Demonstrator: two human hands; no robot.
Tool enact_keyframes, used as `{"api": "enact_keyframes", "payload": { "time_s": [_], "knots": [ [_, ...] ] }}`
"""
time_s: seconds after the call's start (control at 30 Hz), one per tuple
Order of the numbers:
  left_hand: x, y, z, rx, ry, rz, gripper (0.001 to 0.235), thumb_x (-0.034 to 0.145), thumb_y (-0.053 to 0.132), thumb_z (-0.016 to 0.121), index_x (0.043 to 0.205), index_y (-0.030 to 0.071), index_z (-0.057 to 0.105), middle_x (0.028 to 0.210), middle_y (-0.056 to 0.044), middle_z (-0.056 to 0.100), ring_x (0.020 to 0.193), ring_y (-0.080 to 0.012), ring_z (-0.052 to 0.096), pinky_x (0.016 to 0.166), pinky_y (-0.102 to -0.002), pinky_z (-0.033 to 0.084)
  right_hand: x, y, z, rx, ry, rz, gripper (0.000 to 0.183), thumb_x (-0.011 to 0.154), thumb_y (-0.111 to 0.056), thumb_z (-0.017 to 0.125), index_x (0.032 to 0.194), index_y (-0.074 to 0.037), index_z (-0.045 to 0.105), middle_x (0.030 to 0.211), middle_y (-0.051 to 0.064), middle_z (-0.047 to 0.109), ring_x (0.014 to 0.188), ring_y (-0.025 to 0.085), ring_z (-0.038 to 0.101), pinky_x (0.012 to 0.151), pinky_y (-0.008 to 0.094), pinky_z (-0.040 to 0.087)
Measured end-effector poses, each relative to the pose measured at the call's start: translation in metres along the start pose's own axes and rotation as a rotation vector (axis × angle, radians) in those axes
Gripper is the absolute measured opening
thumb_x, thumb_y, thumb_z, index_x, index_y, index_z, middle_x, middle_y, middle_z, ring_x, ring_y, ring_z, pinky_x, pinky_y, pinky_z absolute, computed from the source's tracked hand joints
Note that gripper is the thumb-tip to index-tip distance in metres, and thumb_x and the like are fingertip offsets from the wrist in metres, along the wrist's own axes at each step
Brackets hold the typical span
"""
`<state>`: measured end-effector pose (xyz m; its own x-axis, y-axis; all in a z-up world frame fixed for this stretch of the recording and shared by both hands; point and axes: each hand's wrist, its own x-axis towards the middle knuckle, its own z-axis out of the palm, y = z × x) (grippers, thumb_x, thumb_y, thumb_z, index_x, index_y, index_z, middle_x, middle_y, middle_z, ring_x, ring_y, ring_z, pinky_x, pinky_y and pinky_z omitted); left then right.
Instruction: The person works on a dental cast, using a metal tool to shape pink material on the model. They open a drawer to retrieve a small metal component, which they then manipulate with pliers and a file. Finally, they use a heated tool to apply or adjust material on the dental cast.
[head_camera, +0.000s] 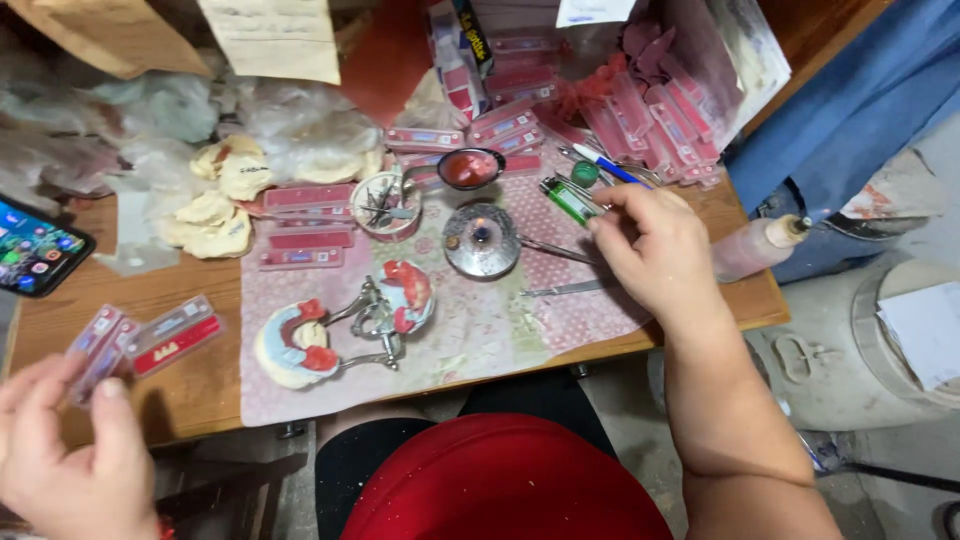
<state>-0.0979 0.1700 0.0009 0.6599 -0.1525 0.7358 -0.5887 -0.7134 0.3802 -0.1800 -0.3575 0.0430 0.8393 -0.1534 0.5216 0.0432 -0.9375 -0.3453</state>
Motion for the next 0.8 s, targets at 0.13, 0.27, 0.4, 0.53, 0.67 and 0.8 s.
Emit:
{"api": "enact_keyframes", "payload": {
  "time_s": [0.13, 0.27, 0.4, 0.53, 0.67, 0.8],
  "knots": [
    [0.002, 0.045, 0.019, 0.001, 0.009, -0.165, 0.051, 0.115, -0.012, 0.072, 0.164, -0.019, 0.063, 0.123, -0.026, 0.075, 0.120, -0.0379, 0.057, 0.107, -0.047, 0.047, -0.013, 0.015, 0.012, -0.101, -0.060, 0.056, 0.020, 0.093, -0.036, 0.074, 0.109, -0.024, 0.077, 0.084, 0.000, 0.071, 0.091, 0.026, 0.064, 0.091, 0.048, 0.037],
    [0.014, 0.066, 0.040, -0.567, -0.202, -0.241, 0.086, 0.087, 0.008, 0.062, 0.163, -0.005, 0.023, 0.138, -0.037, 0.052, 0.132, -0.0426, 0.054, 0.120, -0.052, 0.044, -0.023, 0.015, 0.012, 0.191, -0.050, 0.042, 0.018, 0.093, -0.016, 0.077, 0.109, -0.009, 0.074, 0.097, 0.004, 0.069, 0.085, 0.020, 0.065, 0.081, 0.033, 0.051],
    [0.020, 0.065, 0.058, -0.699, -0.447, -0.183, 0.130, 0.055, 0.031, 0.078, 0.164, 0.008, 0.011, 0.161, -0.033, 0.035, 0.148, -0.0416, 0.041, 0.127, -0.053, 0.031, -0.029, 0.015, 0.008, 0.306, -0.022, 0.055, 0.014, 0.094, -0.010, 0.075, 0.108, -0.006, 0.075, 0.108, 0.010, 0.063, 0.083, 0.016, 0.060, 0.075, 0.028, 0.052],
    [0.025, 0.066, 0.067, -0.771, -0.495, -0.164, 0.138, 0.050, 0.029, 0.081, 0.165, 0.013, 0.008, 0.164, -0.035, 0.033, 0.149, -0.0407, 0.042, 0.125, -0.052, 0.035, -0.029, 0.018, 0.006, 0.342, 0.000, 0.110, 0.010, 0.095, -0.011, 0.075, 0.104, -0.006, 0.075, 0.106, 0.007, 0.064, 0.078, 0.014, 0.058, 0.073, 0.026, 0.050],
    [0.022, 0.062, 0.072, -0.767, -0.534, -0.194, 0.139, 0.048, 0.023, 0.086, 0.165, 0.016, 0.011, 0.160, -0.035, 0.039, 0.142, -0.0373, 0.050, 0.121, -0.048, 0.038, -0.029, 0.017, 0.006, 0.374, -0.006, 0.084, 0.008, 0.096, -0.009, 0.072, 0.103, -0.006, 0.075, 0.106, 0.009, 0.065, 0.078, 0.014, 0.058, 0.069, 0.026, 0.049],
    [0.015, 0.051, 0.077, -0.885, -0.448, -0.247, 0.137, 0.047, 0.006, 0.082, 0.165, 0.017, 0.013, 0.160, -0.036, 0.037, 0.145, -0.0377, 0.044, 0.120, -0.049, 0.040, -0.030, 0.019, 0.007, 0.391, -0.035, 0.078, 0.008, 0.096, -0.009, 0.071, 0.103, -0.006, 0.074, 0.106, 0.008, 0.066, 0.077, 0.014, 0.058, 0.068, 0.025, 0.049]
  ]
}}
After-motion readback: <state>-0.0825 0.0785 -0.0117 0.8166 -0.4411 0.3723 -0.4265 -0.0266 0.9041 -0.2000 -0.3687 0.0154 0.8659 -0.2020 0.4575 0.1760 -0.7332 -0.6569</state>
